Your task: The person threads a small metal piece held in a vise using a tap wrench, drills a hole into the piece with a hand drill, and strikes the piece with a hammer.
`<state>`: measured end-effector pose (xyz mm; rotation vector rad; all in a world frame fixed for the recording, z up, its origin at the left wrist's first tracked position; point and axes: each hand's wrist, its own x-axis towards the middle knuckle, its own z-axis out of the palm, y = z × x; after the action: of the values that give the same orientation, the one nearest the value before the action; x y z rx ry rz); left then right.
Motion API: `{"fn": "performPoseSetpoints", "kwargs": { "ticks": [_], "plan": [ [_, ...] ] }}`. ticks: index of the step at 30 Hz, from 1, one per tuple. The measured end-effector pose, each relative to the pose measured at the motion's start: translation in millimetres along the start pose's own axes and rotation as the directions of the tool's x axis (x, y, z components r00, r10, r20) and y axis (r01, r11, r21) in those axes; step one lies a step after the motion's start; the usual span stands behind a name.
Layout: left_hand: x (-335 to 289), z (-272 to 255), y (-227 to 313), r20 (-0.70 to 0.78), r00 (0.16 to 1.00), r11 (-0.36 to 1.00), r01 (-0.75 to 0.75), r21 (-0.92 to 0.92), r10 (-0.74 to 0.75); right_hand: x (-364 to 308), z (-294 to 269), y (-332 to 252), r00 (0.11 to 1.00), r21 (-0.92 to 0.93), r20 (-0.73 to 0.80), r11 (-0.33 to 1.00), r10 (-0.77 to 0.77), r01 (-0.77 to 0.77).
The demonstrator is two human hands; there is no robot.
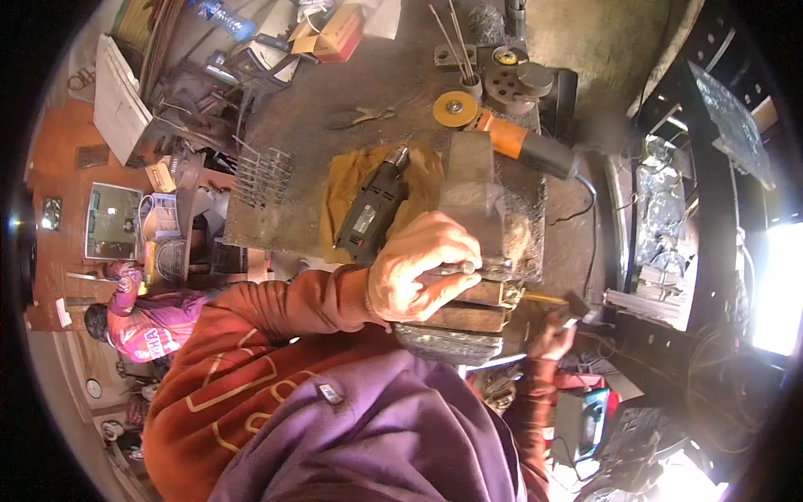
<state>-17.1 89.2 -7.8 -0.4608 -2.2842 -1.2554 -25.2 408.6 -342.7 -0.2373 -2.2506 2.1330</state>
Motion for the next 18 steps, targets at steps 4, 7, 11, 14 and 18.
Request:
{"fn": "performPoseSetpoints", "kwargs": {
  "ticks": [4, 7, 11, 14, 18],
  "plan": [
    [0, 0, -6, 0.054, 0.998, 0.997, -0.018, 0.075, 0.014, -13, 9, 25, 0.984, 0.134, 0.100, 0.978, 0.150, -0.163],
    [2, 1, -9, 0.009, 0.997, 0.996, -0.075, 0.054, 0.074, -7, 15, 5, 0.999, 0.139, -0.033, 0.990, 0.041, -0.036],
    [-5, -5, -20, 0.031, 0.998, 0.972, 0.063, -0.228, -0.057, -7, -1, -96, 0.961, -0.605, -0.243, 0.795, -0.134, -0.042],
    [-6, -12, -30, 0.203, 0.968, 0.846, 0.230, -0.480, -0.148, -27, -19, -158, 0.908, -0.632, -0.319, 0.775, -0.270, 0.008],
    [-2, -26, -40, 0.320, 0.946, 0.750, 0.244, -0.614, -0.046, -82, -14, -252, 0.868, -0.494, -0.383, 0.864, -0.317, 0.098]
  ]
}}
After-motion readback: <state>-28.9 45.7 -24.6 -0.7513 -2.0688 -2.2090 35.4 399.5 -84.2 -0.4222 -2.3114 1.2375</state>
